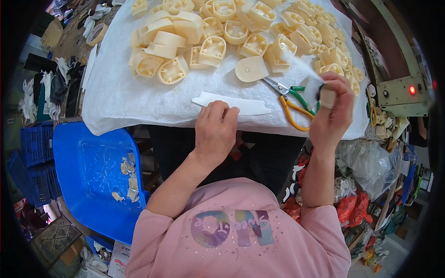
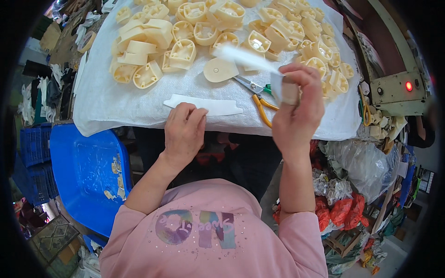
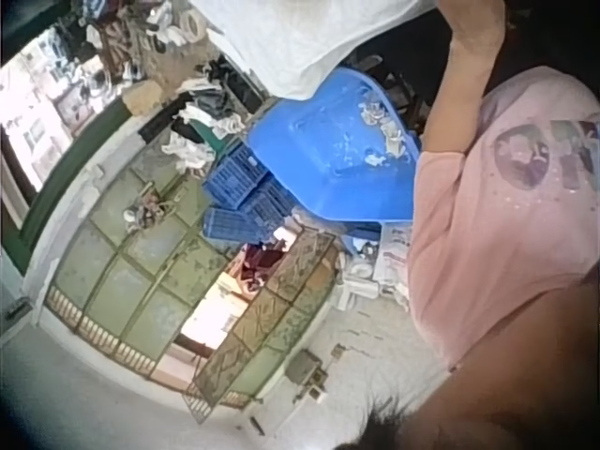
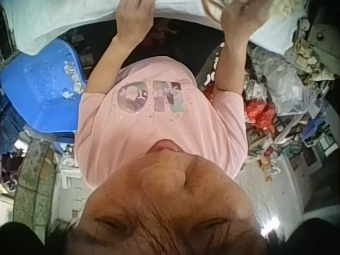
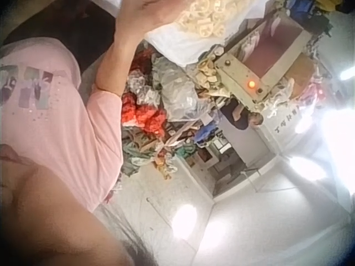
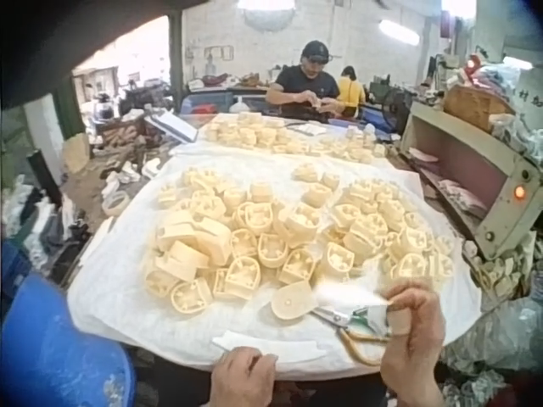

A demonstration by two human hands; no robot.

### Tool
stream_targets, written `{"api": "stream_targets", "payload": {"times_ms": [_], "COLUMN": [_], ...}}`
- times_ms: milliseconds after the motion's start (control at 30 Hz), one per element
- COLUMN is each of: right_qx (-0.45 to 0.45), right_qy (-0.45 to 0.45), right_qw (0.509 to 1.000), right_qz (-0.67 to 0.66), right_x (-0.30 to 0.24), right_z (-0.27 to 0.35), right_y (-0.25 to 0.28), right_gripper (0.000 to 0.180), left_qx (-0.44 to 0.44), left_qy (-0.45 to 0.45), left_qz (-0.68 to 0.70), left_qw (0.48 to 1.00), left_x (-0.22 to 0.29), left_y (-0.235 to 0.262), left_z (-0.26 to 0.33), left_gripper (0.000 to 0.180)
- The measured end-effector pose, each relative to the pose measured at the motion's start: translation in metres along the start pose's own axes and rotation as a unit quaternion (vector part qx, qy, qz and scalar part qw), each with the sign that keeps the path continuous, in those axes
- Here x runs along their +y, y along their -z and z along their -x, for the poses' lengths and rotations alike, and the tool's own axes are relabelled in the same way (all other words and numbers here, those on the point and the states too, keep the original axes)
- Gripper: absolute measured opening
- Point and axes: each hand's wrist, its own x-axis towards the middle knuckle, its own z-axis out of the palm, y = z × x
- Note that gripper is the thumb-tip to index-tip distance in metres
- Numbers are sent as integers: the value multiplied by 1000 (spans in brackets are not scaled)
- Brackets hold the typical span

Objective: The recorder is trimming and assembling small cream-colored shoe components using scissors and adhesive strips at a workbench.

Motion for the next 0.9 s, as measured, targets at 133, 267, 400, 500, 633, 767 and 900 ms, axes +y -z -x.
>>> {"api": "stream_targets", "payload": {"times_ms": [133, 267, 400, 500, 633, 767, 900], "right_qx": [-53, -134, -244, -121, -125, -104, -148], "right_qy": [60, 160, 210, -65, -45, -61, 1], "right_qw": [997, 976, 947, 978, 936, 961, 987], "right_qz": [20, 58, 3, 157, 326, 249, 61], "right_x": [-11, -31, -34, 1, 12, -4, -4], "right_z": [9, 23, 33, 18, 19, 22, 29], "right_y": [-8, -24, -41, -49, -74, -84, -97], "right_gripper": [32, 31, 24, 27, 27, 18, 30], "left_qx": [-11, -108, 10, 45, 83, 93, 95], "left_qy": [56, 168, 385, 343, 328, 350, 346], "left_qz": [121, 470, 643, 673, 684, 678, 670], "left_qw": [991, 860, 662, 654, 646, 640, 649], "left_x": [-2, 27, 24, 0, -7, -9, -12], "left_y": [8, 35, 44, 48, 52, 54, 58], "left_z": [0, -7, -18, -11, -7, -2, -1], "left_gripper": [29, 30, 44, 47, 46, 46, 46]}}
